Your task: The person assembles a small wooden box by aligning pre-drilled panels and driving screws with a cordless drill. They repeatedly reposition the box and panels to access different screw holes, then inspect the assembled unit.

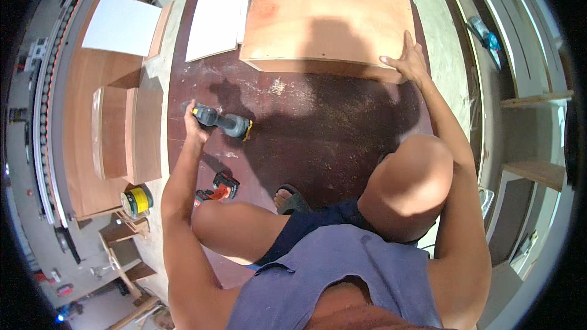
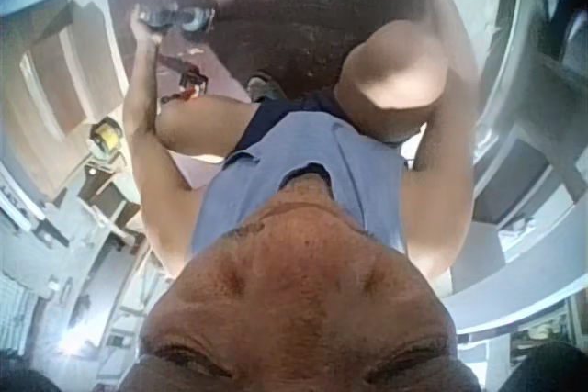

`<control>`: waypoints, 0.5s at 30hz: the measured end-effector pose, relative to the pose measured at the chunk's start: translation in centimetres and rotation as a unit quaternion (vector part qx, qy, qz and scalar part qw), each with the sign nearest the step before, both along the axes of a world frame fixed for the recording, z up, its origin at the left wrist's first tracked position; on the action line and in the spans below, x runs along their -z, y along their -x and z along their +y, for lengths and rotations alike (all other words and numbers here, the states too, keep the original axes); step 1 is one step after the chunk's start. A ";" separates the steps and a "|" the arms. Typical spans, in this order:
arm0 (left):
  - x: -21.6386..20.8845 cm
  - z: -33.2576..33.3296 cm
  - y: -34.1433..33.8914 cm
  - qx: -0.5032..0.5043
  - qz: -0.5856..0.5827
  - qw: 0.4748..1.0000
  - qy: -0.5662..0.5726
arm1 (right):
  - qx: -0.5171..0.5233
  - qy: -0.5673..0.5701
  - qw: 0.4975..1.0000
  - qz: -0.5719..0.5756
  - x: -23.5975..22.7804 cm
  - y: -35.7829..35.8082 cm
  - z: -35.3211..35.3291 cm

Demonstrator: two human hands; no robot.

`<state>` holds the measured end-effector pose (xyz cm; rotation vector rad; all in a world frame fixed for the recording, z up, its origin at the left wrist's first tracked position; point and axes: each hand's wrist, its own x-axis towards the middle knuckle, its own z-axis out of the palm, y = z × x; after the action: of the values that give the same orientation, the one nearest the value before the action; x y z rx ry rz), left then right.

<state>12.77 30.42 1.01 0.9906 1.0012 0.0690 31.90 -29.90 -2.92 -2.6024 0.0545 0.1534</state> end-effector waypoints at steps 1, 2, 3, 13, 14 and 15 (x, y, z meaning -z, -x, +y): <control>3.0 3.1 1.8 -0.008 -0.027 0.999 0.017 | -0.021 -0.011 1.000 0.004 -0.3 -0.1 0.7; 5.2 5.5 2.8 -0.012 -0.057 0.998 0.035 | -0.030 -0.011 0.999 -0.014 0.1 -0.4 1.1; 6.1 5.8 2.3 0.003 -0.075 0.996 0.041 | -0.030 -0.002 0.999 -0.031 0.8 -0.5 0.3; 4.3 3.7 7.0 0.115 -0.048 0.992 -0.019 | -0.056 -0.028 0.992 -0.111 2.5 -0.3 -1.2; 3.9 3.8 7.2 0.109 -0.041 0.993 -0.003 | -0.050 -0.021 0.993 -0.106 2.2 0.0 -0.5; 4.2 5.1 7.5 0.095 -0.017 0.993 -0.070 | -0.052 -0.025 0.993 -0.102 2.1 0.1 -0.2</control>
<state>5.32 35.49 -3.16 1.2050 0.8767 -0.0025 31.83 -30.07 -5.04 -2.5571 -0.1552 -0.0745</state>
